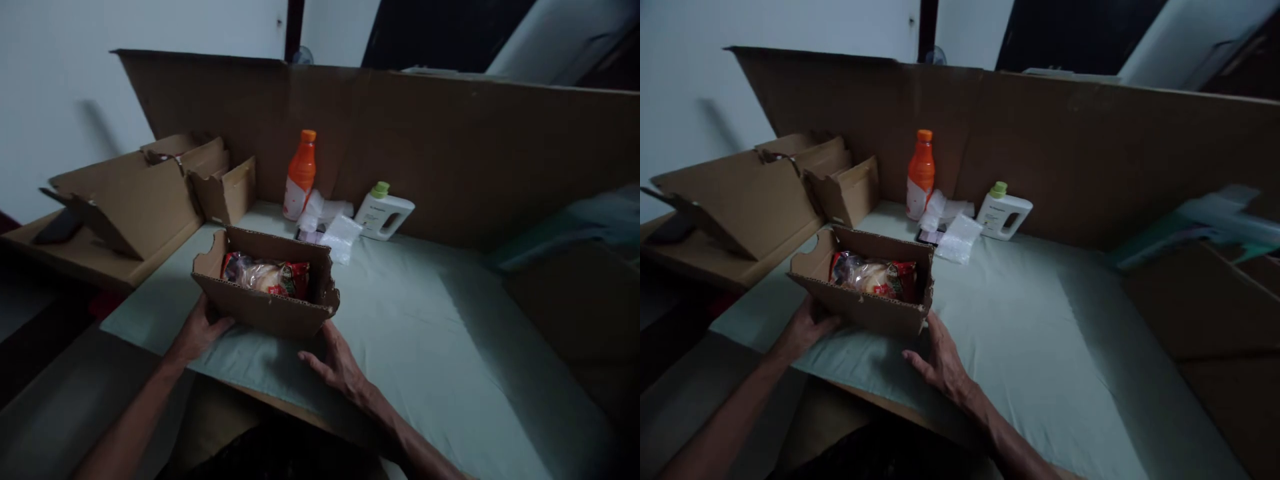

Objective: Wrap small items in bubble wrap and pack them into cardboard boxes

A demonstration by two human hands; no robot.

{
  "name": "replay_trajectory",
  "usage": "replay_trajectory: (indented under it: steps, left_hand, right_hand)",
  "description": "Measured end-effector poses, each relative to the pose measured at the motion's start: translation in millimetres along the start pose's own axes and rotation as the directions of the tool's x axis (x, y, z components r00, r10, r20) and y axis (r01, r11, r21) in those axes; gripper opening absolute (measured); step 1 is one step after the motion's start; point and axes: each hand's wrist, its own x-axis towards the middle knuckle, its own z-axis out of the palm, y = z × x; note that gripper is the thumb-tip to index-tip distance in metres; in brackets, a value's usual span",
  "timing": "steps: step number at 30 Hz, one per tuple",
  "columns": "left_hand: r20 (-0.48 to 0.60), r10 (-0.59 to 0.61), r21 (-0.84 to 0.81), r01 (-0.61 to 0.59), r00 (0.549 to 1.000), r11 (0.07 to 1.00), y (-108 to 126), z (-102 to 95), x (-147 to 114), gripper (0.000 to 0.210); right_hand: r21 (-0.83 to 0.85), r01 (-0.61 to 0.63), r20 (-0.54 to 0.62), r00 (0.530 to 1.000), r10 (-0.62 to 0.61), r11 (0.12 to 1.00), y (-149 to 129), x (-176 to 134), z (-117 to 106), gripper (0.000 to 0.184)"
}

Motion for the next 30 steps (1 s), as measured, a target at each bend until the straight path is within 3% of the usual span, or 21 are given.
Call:
replay_trajectory:
  steps: [4,7,9,11,13,17,20,24,27,30]
  left_hand:
    - [-0.006,0.071,-0.004,-0.071,0.997,0.997,11.4,50.9,16.4,0.075]
    - [-0.079,0.108,0.021,-0.107,0.991,0.994,11.8,79.2,20.4,0.074]
    - [-0.092,0.086,0.057,-0.081,0.992,0.995,7.2,86.7,18.8,0.072]
    - [-0.073,0.075,0.085,-0.069,0.995,0.994,0.9,87.0,15.6,0.066]
    - [-0.067,0.091,0.105,-0.084,0.994,0.991,-5.2,84.0,13.0,0.059]
    - [-0.098,0.071,0.139,-0.058,0.993,0.989,-14.7,78.6,12.8,0.049]
    - [-0.142,0.033,0.172,-0.008,0.989,0.985,-19.6,77.0,14.6,0.05]
    - [-0.138,0.01,0.142,0.009,0.99,0.99,-18.0,78.1,14.7,0.049]
    - [-0.143,0.025,0.13,-0.006,0.989,0.991,-11.8,79.4,14.0,0.045]
    - [-0.151,0.044,0.161,-0.02,0.988,0.987,-5.2,79.9,13.8,0.044]
  right_hand:
    - [0.088,-0.057,-0.034,0.998,0.06,0.994,14.9,13.4,-36.2,0.068]
    - [0.1,-0.073,0.081,0.995,0.065,0.992,28.9,26.5,-77.6,0.056]
    - [-0.061,-0.096,0.113,0.988,0.102,0.994,39.1,41.5,-103.5,0.044]
    - [-0.274,-0.132,0.052,0.987,0.152,0.953,51.7,63.9,-120.8,0.036]
    - [-0.394,-0.167,-0.028,0.985,0.17,0.904,66.5,92.5,-125.5,0.031]
    - [-0.453,-0.18,-0.088,0.984,0.157,0.873,90.9,148.4,-108.8,0.022]
    - [-0.484,-0.187,-0.123,0.982,0.146,0.855,98.1,163.4,-103.9,0.014]
    - [-0.513,-0.223,-0.231,0.966,0.118,0.829,96.7,124.6,-139.8,0.018]
    - [-0.541,-0.189,-0.299,0.954,0.023,0.82,85.0,60.0,-185.3,0.019]
    - [-0.569,-0.162,-0.235,0.972,0.029,0.806,64.3,-16.2,-221.0,0.024]
